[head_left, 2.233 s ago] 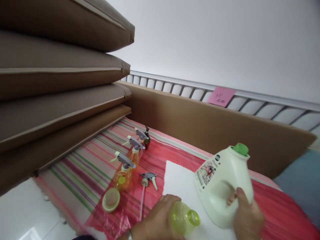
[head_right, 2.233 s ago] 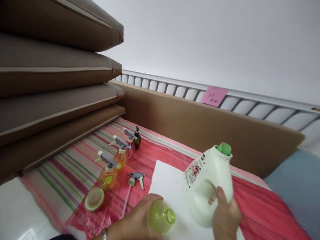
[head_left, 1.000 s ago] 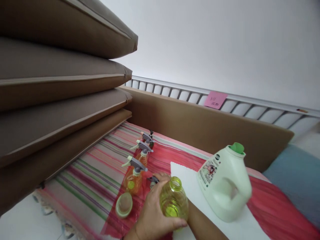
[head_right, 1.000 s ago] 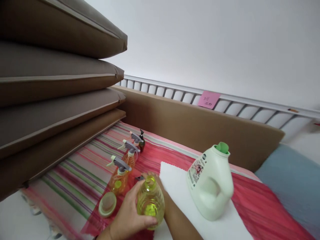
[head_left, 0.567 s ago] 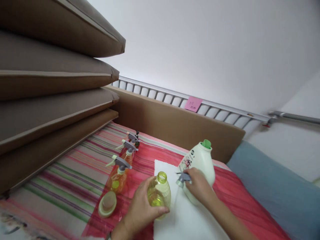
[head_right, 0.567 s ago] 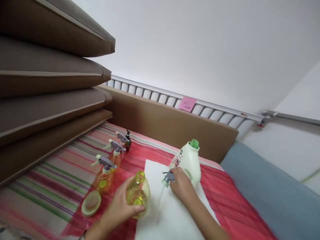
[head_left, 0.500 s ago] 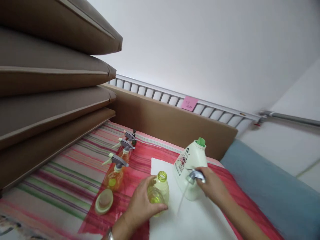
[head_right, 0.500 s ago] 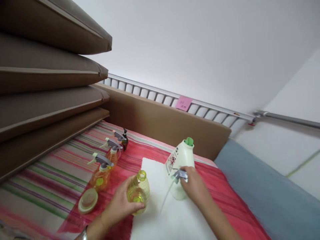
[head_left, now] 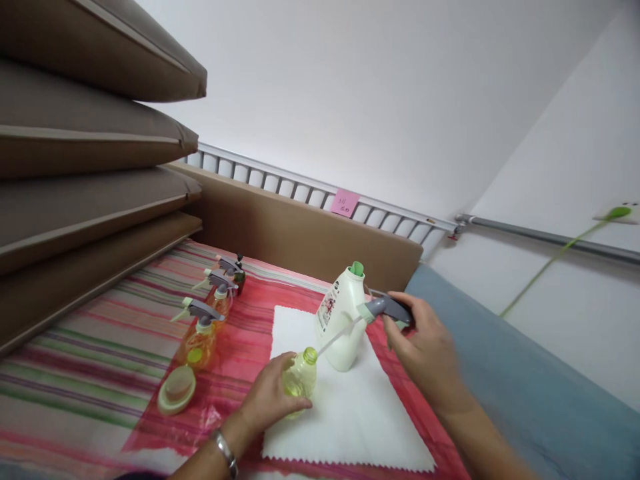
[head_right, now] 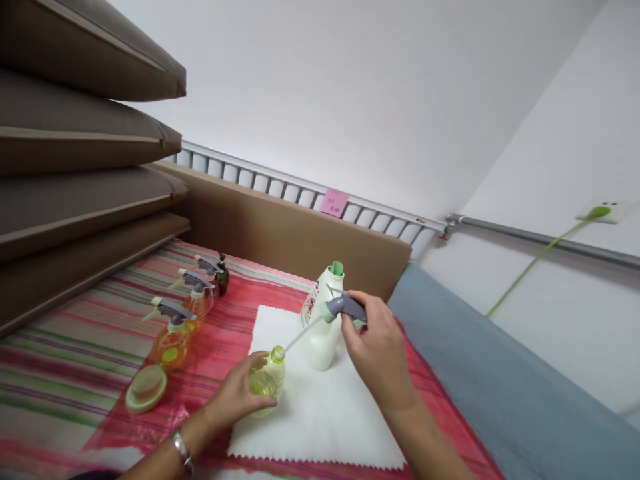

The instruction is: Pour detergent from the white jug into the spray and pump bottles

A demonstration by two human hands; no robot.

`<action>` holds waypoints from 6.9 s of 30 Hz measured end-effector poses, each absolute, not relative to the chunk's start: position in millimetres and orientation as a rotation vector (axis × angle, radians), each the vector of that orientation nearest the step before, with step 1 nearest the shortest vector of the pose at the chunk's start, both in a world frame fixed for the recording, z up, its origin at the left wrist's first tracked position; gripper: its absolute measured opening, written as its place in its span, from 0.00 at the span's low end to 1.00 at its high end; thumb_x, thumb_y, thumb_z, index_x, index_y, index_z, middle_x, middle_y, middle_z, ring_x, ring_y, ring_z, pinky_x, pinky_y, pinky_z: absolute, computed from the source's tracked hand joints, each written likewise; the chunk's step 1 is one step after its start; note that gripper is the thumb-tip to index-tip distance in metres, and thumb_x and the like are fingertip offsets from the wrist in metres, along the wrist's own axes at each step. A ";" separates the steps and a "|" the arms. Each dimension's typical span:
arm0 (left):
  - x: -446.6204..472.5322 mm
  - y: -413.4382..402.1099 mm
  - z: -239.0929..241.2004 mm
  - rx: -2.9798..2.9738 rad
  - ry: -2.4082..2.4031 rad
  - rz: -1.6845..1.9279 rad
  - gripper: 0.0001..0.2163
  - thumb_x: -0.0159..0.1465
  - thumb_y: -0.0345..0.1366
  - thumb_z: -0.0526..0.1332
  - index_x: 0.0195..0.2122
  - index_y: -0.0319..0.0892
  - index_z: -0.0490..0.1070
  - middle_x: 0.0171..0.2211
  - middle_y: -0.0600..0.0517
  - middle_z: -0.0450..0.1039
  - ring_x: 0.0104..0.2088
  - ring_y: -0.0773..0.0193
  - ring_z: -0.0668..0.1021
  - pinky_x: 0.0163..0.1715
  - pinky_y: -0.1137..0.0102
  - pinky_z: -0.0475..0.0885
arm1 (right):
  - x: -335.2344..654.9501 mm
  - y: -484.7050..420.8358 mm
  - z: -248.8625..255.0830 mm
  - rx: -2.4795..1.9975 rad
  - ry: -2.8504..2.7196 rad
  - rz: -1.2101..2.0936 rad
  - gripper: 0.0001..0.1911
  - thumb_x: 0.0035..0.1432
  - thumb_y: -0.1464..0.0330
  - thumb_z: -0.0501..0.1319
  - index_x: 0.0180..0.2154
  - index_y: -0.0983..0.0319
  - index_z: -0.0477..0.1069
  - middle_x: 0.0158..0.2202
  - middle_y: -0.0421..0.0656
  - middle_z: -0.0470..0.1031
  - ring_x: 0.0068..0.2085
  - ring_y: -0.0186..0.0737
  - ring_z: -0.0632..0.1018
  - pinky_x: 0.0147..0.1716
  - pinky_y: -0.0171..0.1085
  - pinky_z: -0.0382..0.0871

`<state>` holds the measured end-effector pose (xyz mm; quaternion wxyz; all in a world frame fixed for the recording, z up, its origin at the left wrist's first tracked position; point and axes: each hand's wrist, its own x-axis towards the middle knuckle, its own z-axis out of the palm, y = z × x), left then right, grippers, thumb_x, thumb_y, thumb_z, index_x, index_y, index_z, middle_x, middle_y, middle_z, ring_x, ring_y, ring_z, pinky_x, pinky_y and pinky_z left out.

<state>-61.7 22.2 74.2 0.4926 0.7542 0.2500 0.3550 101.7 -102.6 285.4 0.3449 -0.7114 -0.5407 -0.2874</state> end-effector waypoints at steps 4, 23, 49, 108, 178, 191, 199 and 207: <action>-64.5 25.6 71.9 1.868 0.618 0.861 0.37 0.40 0.41 0.73 0.52 0.40 0.64 0.51 0.42 0.70 0.52 0.50 0.71 0.54 0.59 0.65 | 101.4 -91.0 271.2 -1.815 -1.523 -0.774 0.14 0.56 0.67 0.54 0.46 0.60 0.63 0.41 0.45 0.71 0.41 0.43 0.72 0.38 0.38 0.66; -59.4 28.4 53.3 1.910 0.650 0.807 0.43 0.37 0.51 0.72 0.54 0.39 0.63 0.51 0.41 0.69 0.51 0.47 0.71 0.53 0.57 0.65 | 73.9 -68.9 194.9 -2.101 -1.728 -0.070 0.13 0.58 0.67 0.51 0.45 0.58 0.63 0.45 0.45 0.72 0.46 0.46 0.73 0.44 0.45 0.67; -65.0 26.1 53.5 1.952 0.622 0.722 0.43 0.39 0.52 0.71 0.55 0.42 0.62 0.54 0.42 0.67 0.53 0.49 0.70 0.55 0.57 0.63 | 84.2 -55.8 231.9 -2.104 -1.489 0.566 0.26 0.56 0.52 0.51 0.53 0.55 0.62 0.40 0.43 0.75 0.41 0.46 0.76 0.41 0.42 0.68; -66.6 32.2 50.0 1.885 0.555 0.701 0.43 0.38 0.50 0.72 0.55 0.42 0.61 0.53 0.42 0.67 0.52 0.50 0.70 0.53 0.58 0.64 | 81.8 -53.3 127.6 -1.460 -1.012 0.933 0.25 0.44 0.62 0.68 0.46 0.57 0.70 0.52 0.45 0.71 0.56 0.53 0.67 0.57 0.50 0.55; -68.1 31.8 52.8 1.830 0.588 0.700 0.43 0.37 0.49 0.73 0.55 0.42 0.61 0.54 0.42 0.66 0.54 0.50 0.69 0.56 0.59 0.62 | 69.5 -109.6 155.9 -1.853 -1.247 0.160 0.16 0.54 0.58 0.58 0.42 0.57 0.73 0.47 0.46 0.74 0.50 0.52 0.72 0.53 0.48 0.63; -67.1 31.6 51.1 1.863 0.574 0.708 0.43 0.37 0.50 0.73 0.54 0.41 0.62 0.52 0.41 0.68 0.52 0.49 0.70 0.54 0.58 0.63 | 55.6 -13.4 235.0 -2.096 -2.603 0.305 0.41 0.43 0.81 0.57 0.59 0.52 0.55 0.39 0.44 0.72 0.40 0.45 0.74 0.37 0.40 0.65; -65.8 33.0 50.6 1.899 0.554 0.705 0.43 0.37 0.51 0.72 0.54 0.42 0.61 0.50 0.42 0.69 0.50 0.50 0.71 0.51 0.58 0.66 | 58.4 -3.3 231.2 -2.291 -2.448 0.443 0.38 0.48 0.73 0.60 0.60 0.52 0.52 0.33 0.41 0.75 0.32 0.41 0.75 0.28 0.34 0.60; -66.7 32.8 49.4 1.926 0.515 0.727 0.41 0.38 0.51 0.72 0.53 0.42 0.62 0.50 0.42 0.69 0.50 0.49 0.71 0.50 0.57 0.66 | 49.2 -2.2 236.4 -2.316 -2.673 0.186 0.43 0.43 0.78 0.59 0.60 0.48 0.52 0.30 0.40 0.75 0.31 0.44 0.76 0.24 0.34 0.57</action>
